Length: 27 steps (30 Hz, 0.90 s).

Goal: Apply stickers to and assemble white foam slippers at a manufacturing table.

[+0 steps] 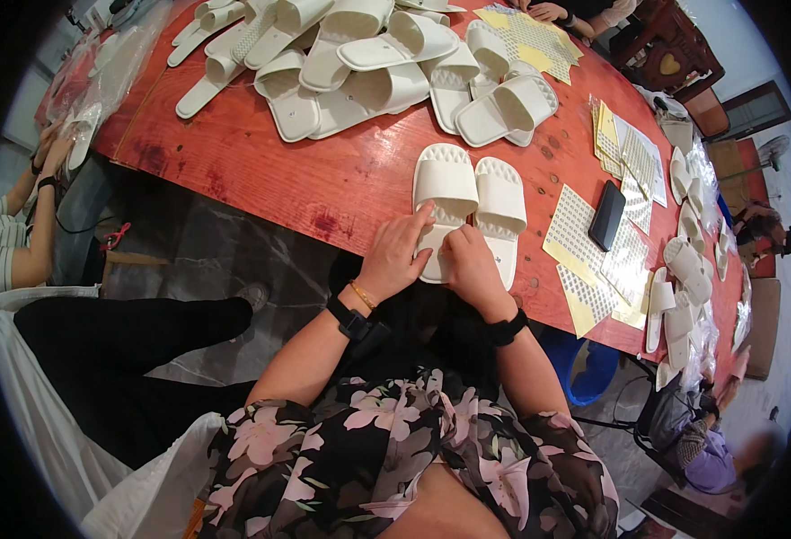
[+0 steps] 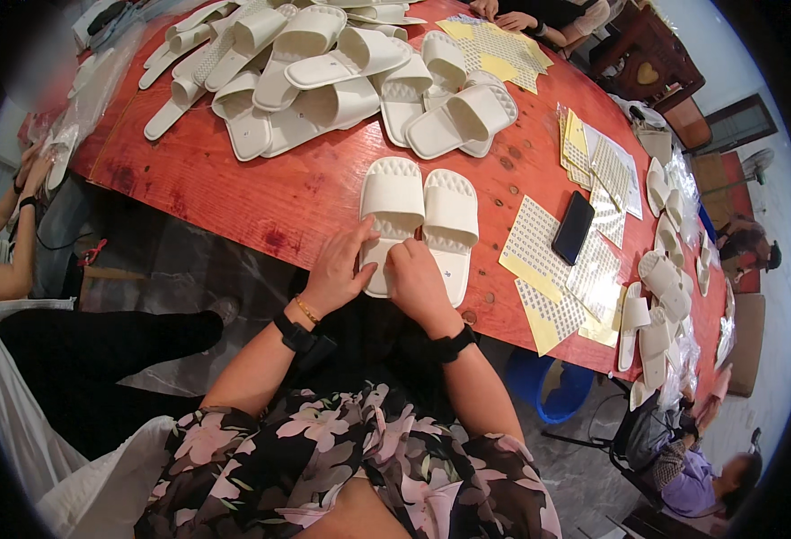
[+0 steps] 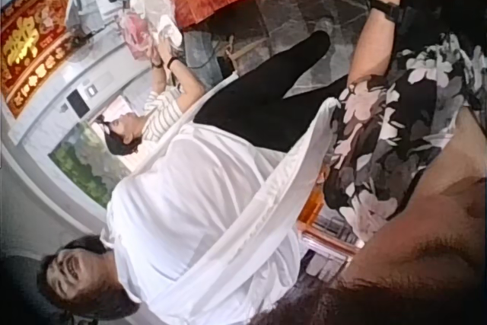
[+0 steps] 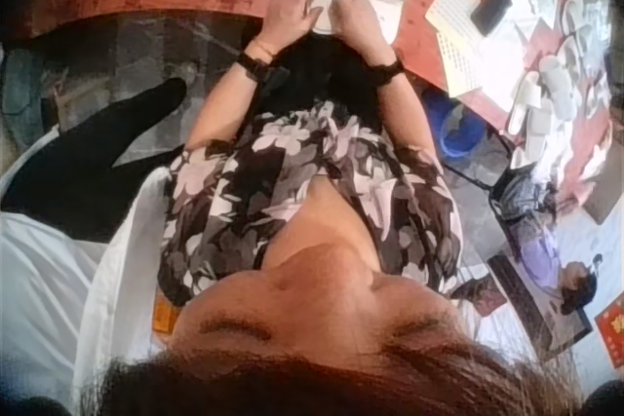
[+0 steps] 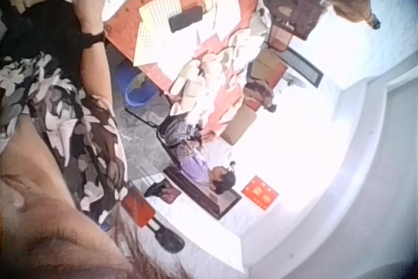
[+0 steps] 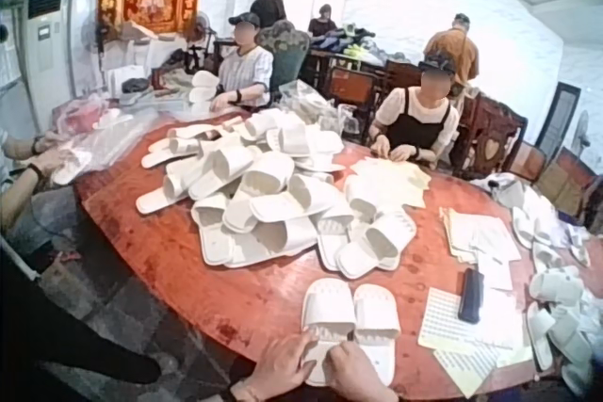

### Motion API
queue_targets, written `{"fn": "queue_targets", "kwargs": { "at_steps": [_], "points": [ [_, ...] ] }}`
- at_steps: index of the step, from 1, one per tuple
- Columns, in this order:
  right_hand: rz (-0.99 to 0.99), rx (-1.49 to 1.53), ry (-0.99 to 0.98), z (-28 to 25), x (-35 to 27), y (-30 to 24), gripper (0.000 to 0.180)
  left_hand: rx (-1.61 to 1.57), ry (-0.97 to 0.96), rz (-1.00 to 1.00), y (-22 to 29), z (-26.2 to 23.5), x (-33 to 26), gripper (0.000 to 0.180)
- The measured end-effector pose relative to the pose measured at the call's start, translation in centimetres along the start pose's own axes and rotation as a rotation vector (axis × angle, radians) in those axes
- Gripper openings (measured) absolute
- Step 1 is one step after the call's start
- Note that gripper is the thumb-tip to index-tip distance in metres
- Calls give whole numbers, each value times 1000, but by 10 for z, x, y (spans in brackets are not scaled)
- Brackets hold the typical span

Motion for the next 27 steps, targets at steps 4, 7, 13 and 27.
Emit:
{"fn": "queue_targets", "kwargs": {
  "at_steps": [4,7,13,27],
  "points": [
    [143,272,172,-32,-24,19,9,13,24,30,1,1,0,78],
    [374,385,282,-55,-51,54,2,-34,-17,19,-2,3,-1,78],
    [449,328,267,-59,-79,85,6,94,-8,126,46,5,9,63],
    [297,100,62,-40,-58,65,24,183,-182,335,71,67,-2,49]
  ]
}}
Point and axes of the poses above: each hand's wrist, its own x-axis towards the middle knuckle, its own z-axis out of the palm, y = z × x, the point moved 9 cm from there along x, towards the middle knuckle, and after that the axes turned 11 degrees about -y, right-handed, at the moved point
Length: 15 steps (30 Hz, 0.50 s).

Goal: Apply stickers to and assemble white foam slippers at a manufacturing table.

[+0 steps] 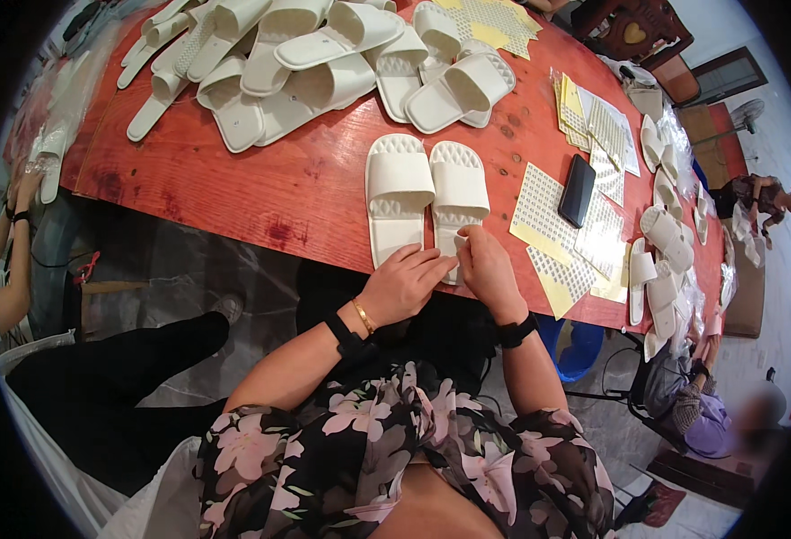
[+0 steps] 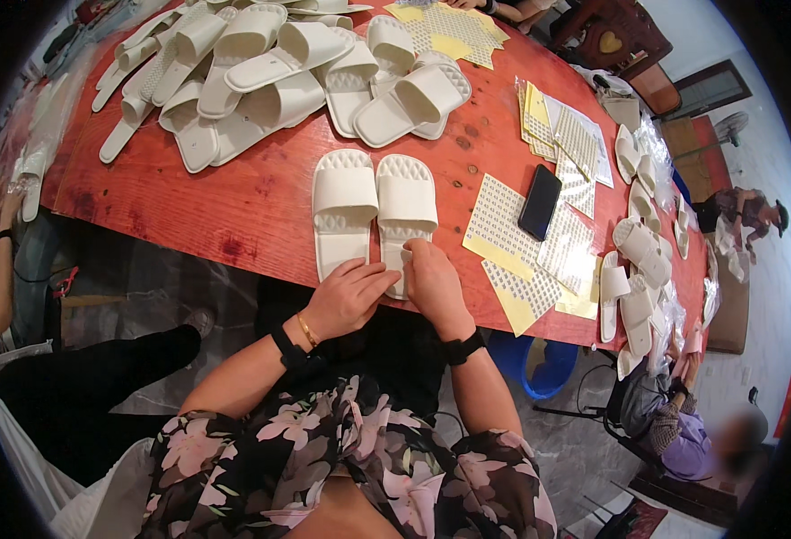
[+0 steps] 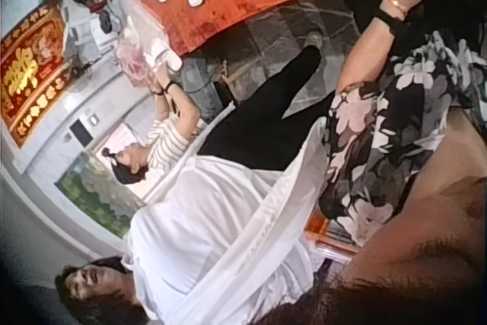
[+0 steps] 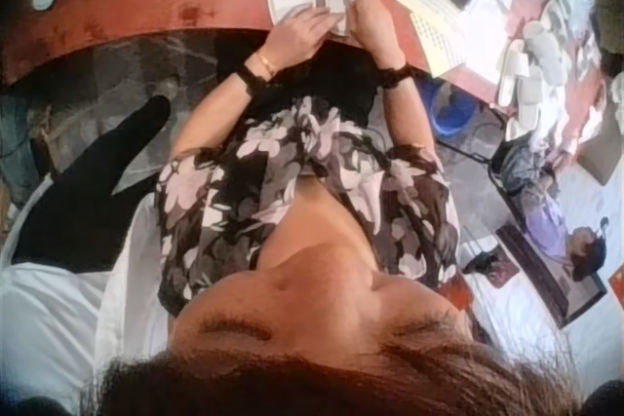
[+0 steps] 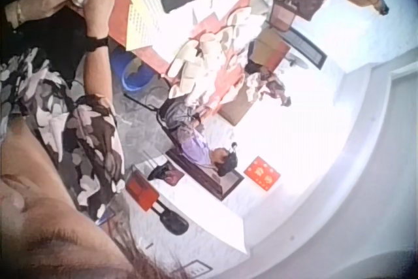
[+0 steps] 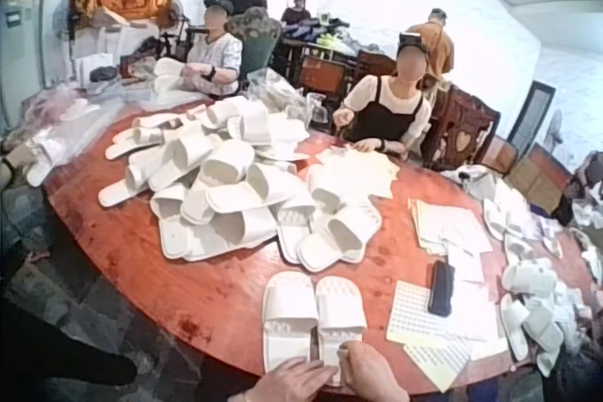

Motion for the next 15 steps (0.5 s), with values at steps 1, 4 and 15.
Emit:
{"fn": "queue_targets", "kwargs": {
  "at_steps": [1,4,15],
  "points": [
    [3,-18,-2,0,0,1,24,-3,4,5,1,0,1,50],
    [49,-55,-22,-3,4,1,25,-7,13,0,-1,0,-2,52],
    [135,135,87,-13,-2,19,13,4,51,-1,-8,-6,-3,54]
  ]
}}
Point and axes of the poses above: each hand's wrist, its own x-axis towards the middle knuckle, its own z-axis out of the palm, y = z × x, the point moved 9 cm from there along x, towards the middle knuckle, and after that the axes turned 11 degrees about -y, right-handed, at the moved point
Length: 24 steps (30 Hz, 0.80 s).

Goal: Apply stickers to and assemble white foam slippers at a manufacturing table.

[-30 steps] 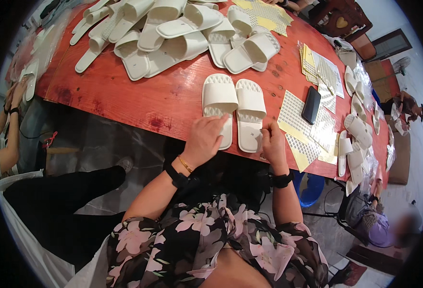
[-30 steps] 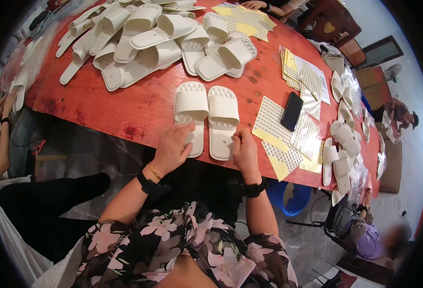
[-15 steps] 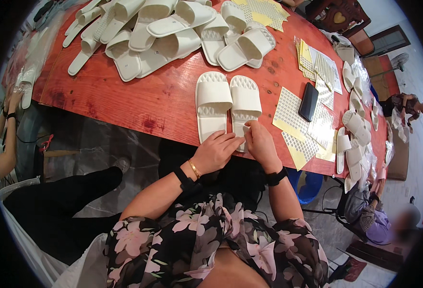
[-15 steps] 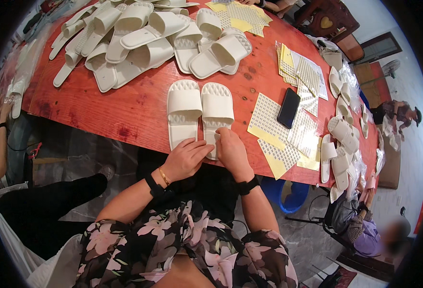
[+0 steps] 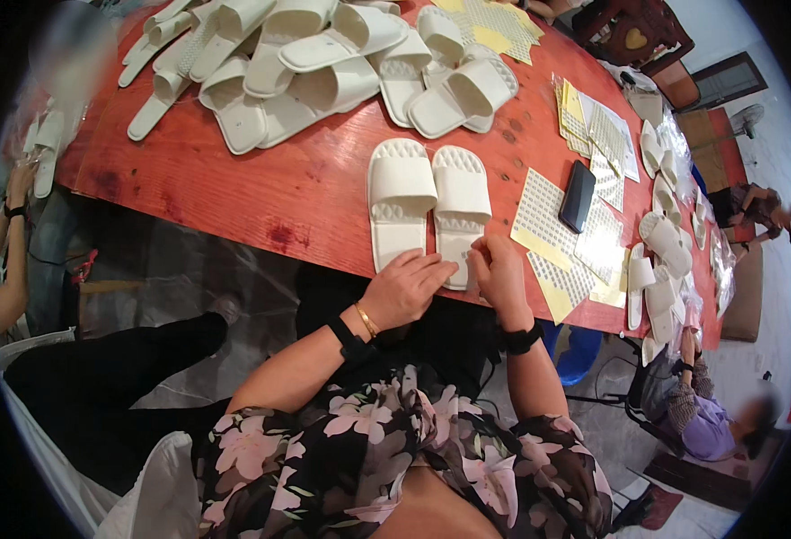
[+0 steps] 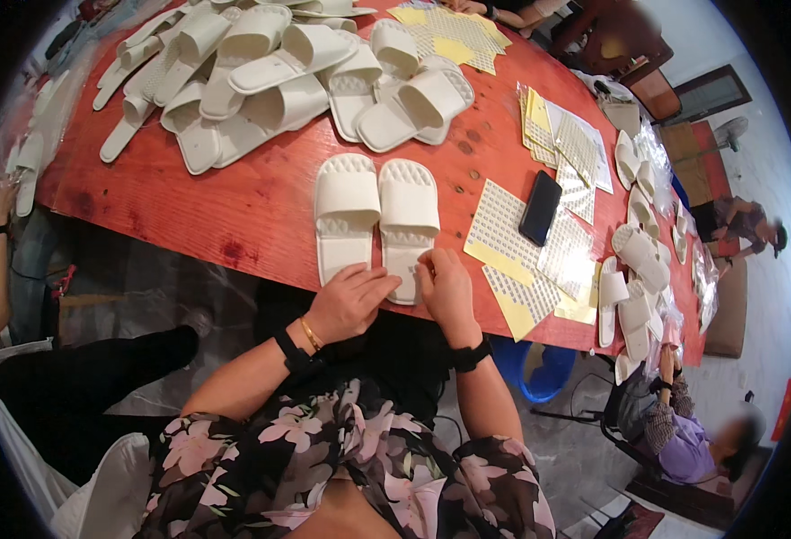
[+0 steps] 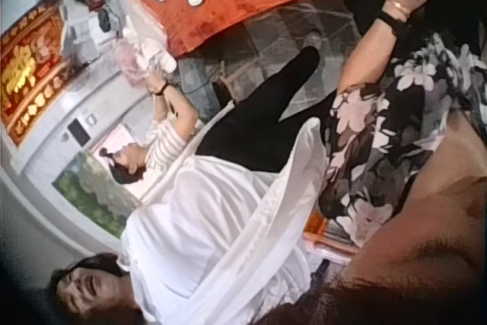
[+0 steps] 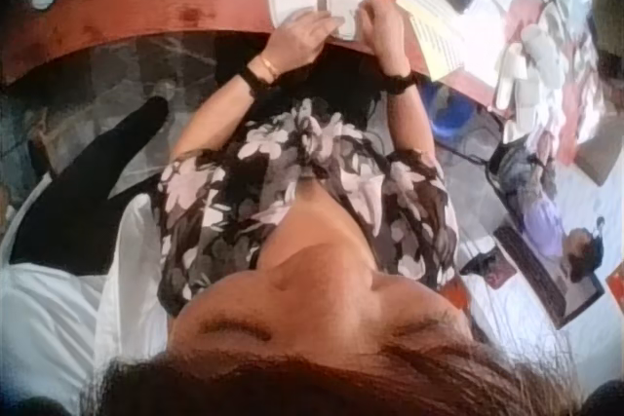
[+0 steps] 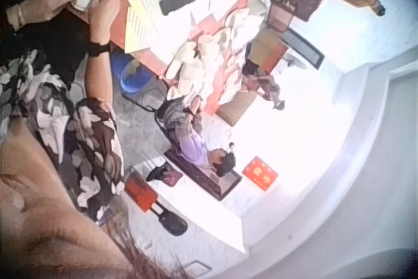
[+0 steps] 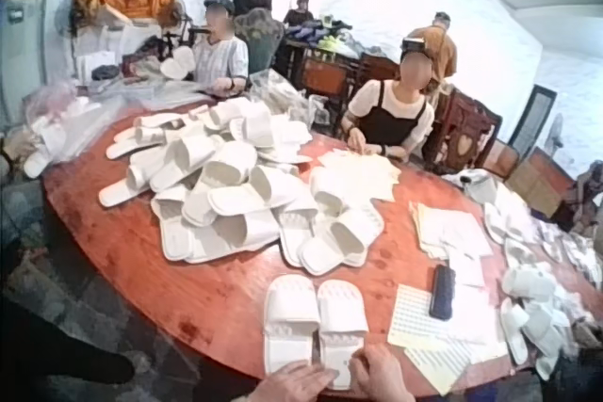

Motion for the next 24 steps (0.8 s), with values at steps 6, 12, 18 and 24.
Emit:
{"fn": "queue_targets", "kwargs": {
  "at_steps": [6,12,18,24],
  "points": [
    [-36,-168,-46,14,-5,-1,8,-119,-38,41,3,12,-2,57],
    [-41,-131,-115,14,-6,-4,9,-50,-63,11,7,19,-7,61],
    [-74,-121,-48,12,-6,-9,10,-44,-59,13,3,17,-4,59],
    [-73,-121,-36,12,-6,-11,10,-33,-73,1,5,12,-3,57]
  ]
}}
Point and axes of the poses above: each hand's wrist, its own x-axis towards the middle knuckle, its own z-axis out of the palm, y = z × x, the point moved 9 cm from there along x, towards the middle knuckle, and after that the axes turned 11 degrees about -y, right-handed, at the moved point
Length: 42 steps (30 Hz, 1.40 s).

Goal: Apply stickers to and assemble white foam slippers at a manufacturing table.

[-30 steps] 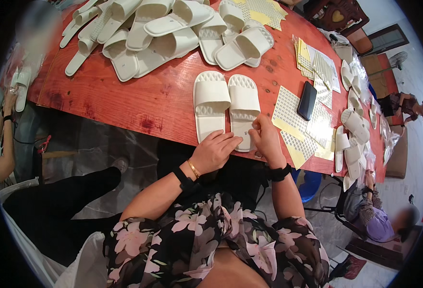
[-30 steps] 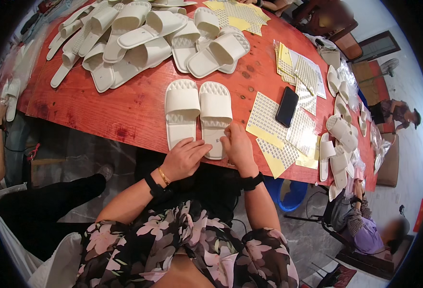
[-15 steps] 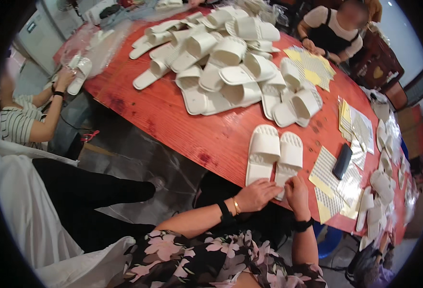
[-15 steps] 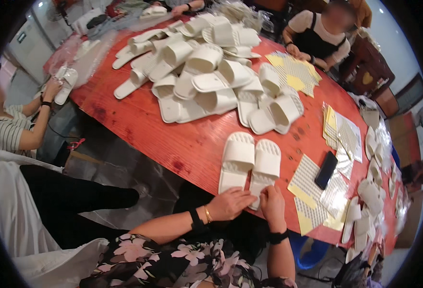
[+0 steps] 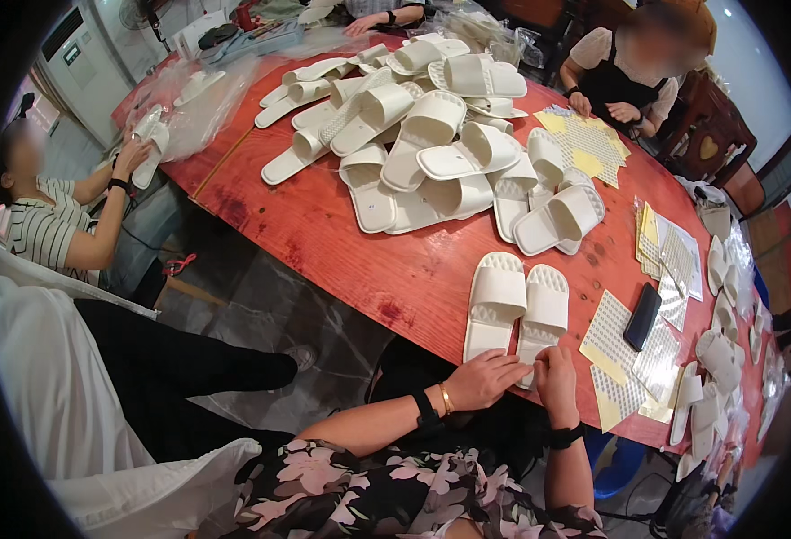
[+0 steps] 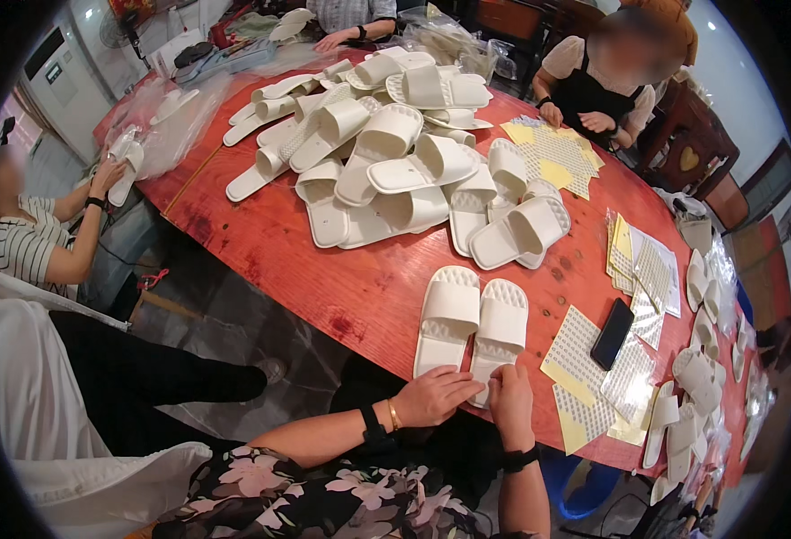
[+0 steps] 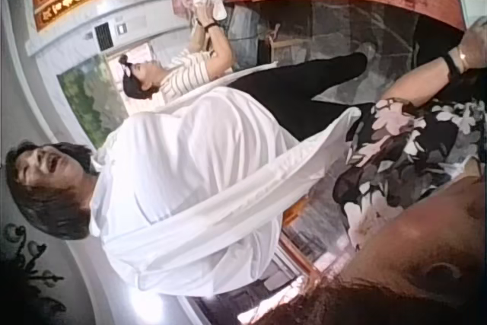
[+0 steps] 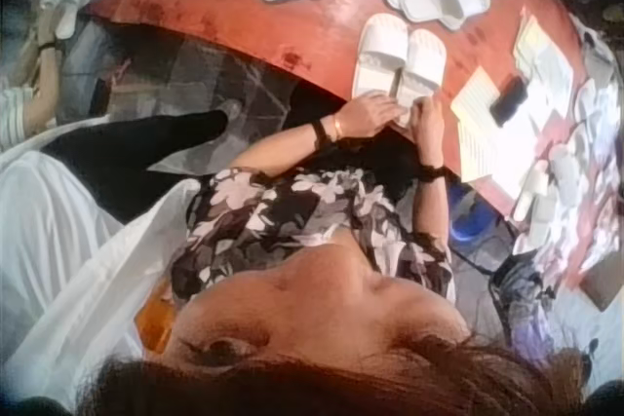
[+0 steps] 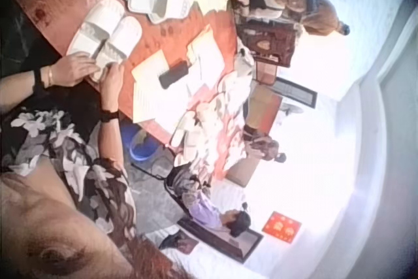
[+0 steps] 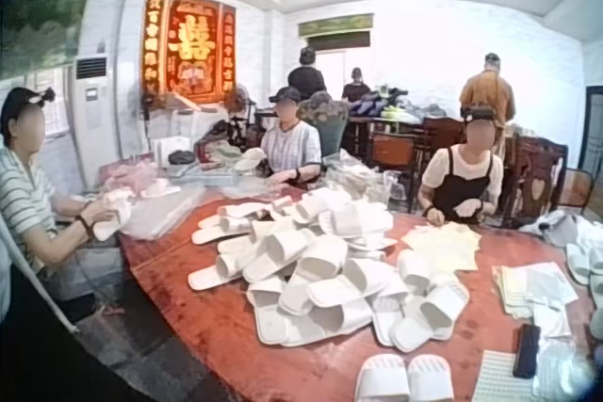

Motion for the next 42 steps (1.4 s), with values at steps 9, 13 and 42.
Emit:
{"fn": "queue_targets", "kwargs": {
  "at_steps": [9,13,42],
  "points": [
    [17,-19,34,4,-7,10,10,-44,15,30,1,5,1,54],
    [-16,-15,25,2,0,3,10,18,-4,-1,-2,-2,2,57],
    [-88,22,-21,8,-11,11,17,26,-9,17,7,1,0,61]
  ]
}}
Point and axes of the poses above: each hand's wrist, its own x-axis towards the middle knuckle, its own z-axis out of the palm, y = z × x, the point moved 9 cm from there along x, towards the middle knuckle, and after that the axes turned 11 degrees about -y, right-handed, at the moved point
